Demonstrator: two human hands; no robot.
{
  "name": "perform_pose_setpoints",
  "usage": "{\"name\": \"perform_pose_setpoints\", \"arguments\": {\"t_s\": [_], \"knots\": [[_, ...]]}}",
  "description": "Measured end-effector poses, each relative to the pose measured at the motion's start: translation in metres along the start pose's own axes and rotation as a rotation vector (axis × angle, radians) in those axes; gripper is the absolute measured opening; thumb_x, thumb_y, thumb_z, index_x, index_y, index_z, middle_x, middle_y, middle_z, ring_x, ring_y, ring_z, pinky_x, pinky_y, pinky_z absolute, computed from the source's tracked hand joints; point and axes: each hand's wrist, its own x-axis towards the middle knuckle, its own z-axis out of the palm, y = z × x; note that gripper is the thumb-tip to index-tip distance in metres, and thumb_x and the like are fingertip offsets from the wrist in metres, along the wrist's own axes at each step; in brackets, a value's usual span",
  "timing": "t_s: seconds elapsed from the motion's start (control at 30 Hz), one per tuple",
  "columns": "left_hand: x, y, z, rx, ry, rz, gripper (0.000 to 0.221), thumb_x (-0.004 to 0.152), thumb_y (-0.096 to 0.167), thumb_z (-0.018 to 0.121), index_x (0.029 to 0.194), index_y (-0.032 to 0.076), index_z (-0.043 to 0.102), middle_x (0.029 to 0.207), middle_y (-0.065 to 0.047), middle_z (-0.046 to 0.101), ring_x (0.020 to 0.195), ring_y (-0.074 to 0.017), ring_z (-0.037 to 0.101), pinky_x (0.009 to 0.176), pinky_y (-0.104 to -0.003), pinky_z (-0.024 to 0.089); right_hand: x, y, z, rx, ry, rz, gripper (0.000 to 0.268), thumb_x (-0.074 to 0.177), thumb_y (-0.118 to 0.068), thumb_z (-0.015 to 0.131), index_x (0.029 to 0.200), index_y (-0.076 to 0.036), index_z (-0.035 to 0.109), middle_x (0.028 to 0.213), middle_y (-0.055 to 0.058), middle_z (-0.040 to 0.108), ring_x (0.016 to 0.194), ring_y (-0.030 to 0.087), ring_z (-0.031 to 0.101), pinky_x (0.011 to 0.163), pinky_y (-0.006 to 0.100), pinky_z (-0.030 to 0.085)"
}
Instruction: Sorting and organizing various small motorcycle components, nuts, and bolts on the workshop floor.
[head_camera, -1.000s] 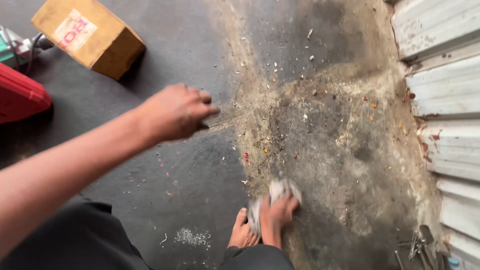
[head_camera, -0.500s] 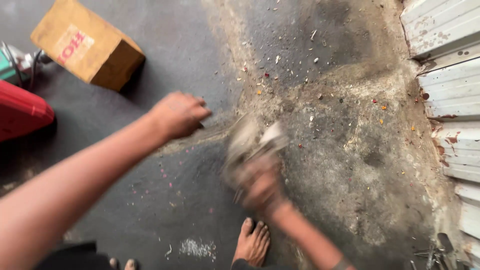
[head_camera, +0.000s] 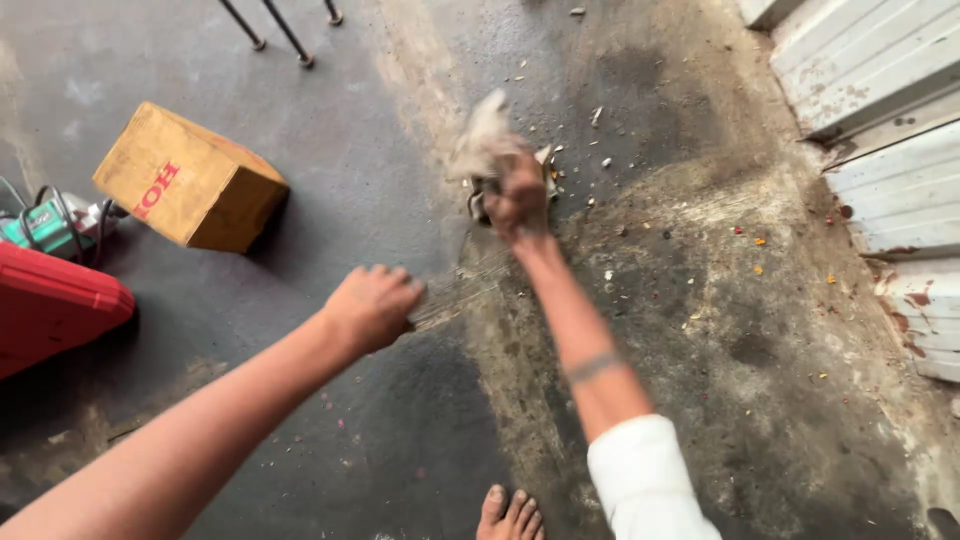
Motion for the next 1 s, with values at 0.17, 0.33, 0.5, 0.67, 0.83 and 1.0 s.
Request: {"name": "perform_pose_setpoints", "arguments": {"t_s": [0.17,0.33,0.5,0.67,0.83,1.0], "knots": [[0.068,0.044,-0.040,-1.902,0.071,-0.443,0.079,0.098,0.063,0.053,0.162,0.034,0.017,0.144,-0.013,0.057,0.117,-0.0302,0.066,0.084,-0.051,0.065,-0.102,0.077,-0.015,0.320,0.615,-0.415,0.067,0.098,-0.042,0.059,0.149,-0.003,0.040,0.145,0.018,0.053,0.130,0.032,0.056,0.108,0.045,0.049],[0.141,0.203,-0.049,-1.556,0.106,-0.171,0.062,0.092,0.056,0.066,0.134,0.012,0.067,0.117,-0.018,0.078,0.104,-0.0265,0.073,0.087,-0.040,0.057,-0.230,0.129,-0.063,-0.142,0.780,-0.521,0.071,0.108,-0.042,0.052,0.159,0.000,0.025,0.157,0.019,0.036,0.145,0.034,0.039,0.119,0.045,0.033],[0.101,0.290,-0.136,-1.475,-0.470,-0.181,0.078,0.094,0.044,0.072,0.161,0.031,0.035,0.120,-0.027,0.072,0.102,-0.0473,0.069,0.084,-0.056,0.058,-0.349,0.237,-0.180,0.058,1.429,-0.518,0.055,0.107,-0.045,0.047,0.147,-0.007,0.047,0.143,0.008,0.053,0.127,0.023,0.051,0.108,0.038,0.042],[0.128,0.369,0.047,-0.034,0.482,0.931,0.044,0.092,0.033,0.061,0.135,0.029,0.056,0.140,-0.011,0.051,0.125,-0.0301,0.061,0.093,-0.050,0.056,-0.461,0.231,-0.261,0.322,1.972,-0.480,0.045,0.100,-0.035,0.070,0.132,-0.006,0.059,0.136,0.010,0.067,0.123,0.026,0.065,0.111,0.044,0.052],[0.154,0.253,0.026,-0.031,-0.088,0.715,0.059,0.104,0.046,0.041,0.156,0.022,0.029,0.164,-0.014,0.024,0.144,-0.0362,0.030,0.106,-0.066,0.033,-0.493,0.201,-0.218,0.150,1.967,-0.305,0.033,0.104,-0.020,0.079,0.129,-0.007,0.061,0.127,0.007,0.068,0.111,0.020,0.064,0.097,0.036,0.056],[0.264,0.042,0.013,0.512,0.697,0.337,0.028,0.097,0.021,0.026,0.105,-0.004,0.036,0.086,-0.024,0.041,0.070,-0.0308,0.044,0.049,-0.041,0.041,-0.475,0.211,-0.175,0.058,1.837,-0.350,0.018,0.101,-0.009,0.078,0.116,-0.003,0.071,0.106,0.002,0.072,0.088,0.014,0.066,0.083,0.030,0.055]]}}
